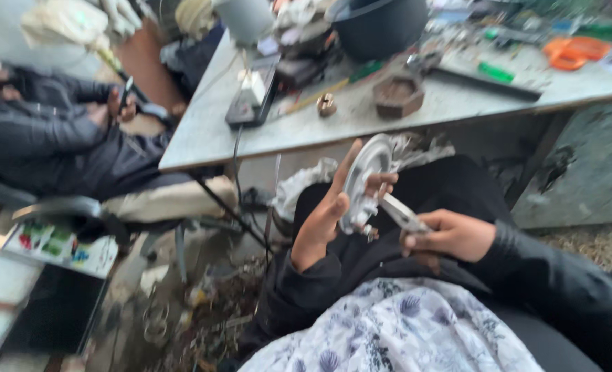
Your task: The person uses pliers to adjust copper terminals on a circular metal electrical component and then uses a hammer to tap the terminals into place. The work is performed while seated on the floor in a cluttered workshop.
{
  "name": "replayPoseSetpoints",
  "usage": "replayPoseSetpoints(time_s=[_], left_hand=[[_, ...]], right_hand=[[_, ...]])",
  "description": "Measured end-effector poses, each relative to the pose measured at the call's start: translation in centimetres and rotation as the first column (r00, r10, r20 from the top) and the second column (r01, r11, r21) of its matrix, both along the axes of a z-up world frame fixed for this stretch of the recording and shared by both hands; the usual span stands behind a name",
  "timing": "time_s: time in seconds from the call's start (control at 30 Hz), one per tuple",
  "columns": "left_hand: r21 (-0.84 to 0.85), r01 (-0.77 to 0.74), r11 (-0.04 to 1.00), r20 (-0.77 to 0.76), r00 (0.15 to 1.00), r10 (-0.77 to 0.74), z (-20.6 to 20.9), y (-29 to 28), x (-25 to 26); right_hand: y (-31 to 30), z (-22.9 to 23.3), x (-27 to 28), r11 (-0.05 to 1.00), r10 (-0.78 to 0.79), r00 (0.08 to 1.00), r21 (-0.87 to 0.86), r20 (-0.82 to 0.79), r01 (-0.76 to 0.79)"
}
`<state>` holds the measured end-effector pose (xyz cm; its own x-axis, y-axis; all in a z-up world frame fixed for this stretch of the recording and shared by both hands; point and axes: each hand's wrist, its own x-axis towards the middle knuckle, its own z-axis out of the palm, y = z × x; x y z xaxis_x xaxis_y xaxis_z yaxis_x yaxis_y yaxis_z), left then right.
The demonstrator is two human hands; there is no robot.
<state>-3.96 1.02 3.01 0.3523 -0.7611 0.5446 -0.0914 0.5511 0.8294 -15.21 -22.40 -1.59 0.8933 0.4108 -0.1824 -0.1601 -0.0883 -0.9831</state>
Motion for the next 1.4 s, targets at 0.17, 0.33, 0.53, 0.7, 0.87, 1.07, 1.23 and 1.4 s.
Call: replayPoseSetpoints(time_s=[0.17, 0.33, 0.53, 0.7, 0.87, 1.07, 1.23, 1.4], left_hand=[[0.017, -0.143, 0.99, 0.087, 0.986, 0.141, -1.3, 0.3, -0.7], [-0.026, -0.178, 0.984, -0.039, 0.983, 0.177, -3.8, -0.7, -0.7], [-0.03, -0.39, 0.92, 0.001, 0.921, 0.39, -4.0, -0.5, 0.3], [0.043, -0.537, 0.842, 0.057, 0.843, 0.535, -2.9, 1.3, -0.3], [0.054, -0.579, 0.813, 0.049, 0.815, 0.577, -3.7, 2.5, -1.2], [-0.061, -0.542, 0.838, 0.066, 0.836, 0.545, -6.0, 3.2, 0.2], [-0.115, -0.516, 0.849, 0.183, 0.829, 0.529, -8.1, 4.6, 1.1], [-0.092, -0.506, 0.857, 0.279, 0.813, 0.51, -7.7, 6.4, 1.1]], right_hand=[[0.1, 1.7, -1.7, 0.916, 0.065, 0.991, 0.401, -0.115, -0.013], [-1.0, 2.2, -1.6, 0.96, 0.035, 0.991, 0.279, -0.132, 0.003], [-2.3, 3.2, 1.0, 0.993, 0.096, 0.99, 0.074, -0.103, -0.088], [-2.1, 3.0, 3.6, 0.992, 0.118, 0.989, -0.041, -0.089, -0.122], [-2.4, 3.3, 5.9, 0.897, 0.44, 0.887, 0.116, -0.143, -0.426], [-0.6, 4.5, 7.7, 0.741, 0.664, 0.708, 0.331, -0.239, -0.584], [-0.1, 4.6, 9.2, 0.689, 0.725, 0.646, 0.229, -0.239, -0.688], [0.8, 3.2, 10.1, 0.563, 0.827, 0.477, 0.444, -0.299, -0.697]])
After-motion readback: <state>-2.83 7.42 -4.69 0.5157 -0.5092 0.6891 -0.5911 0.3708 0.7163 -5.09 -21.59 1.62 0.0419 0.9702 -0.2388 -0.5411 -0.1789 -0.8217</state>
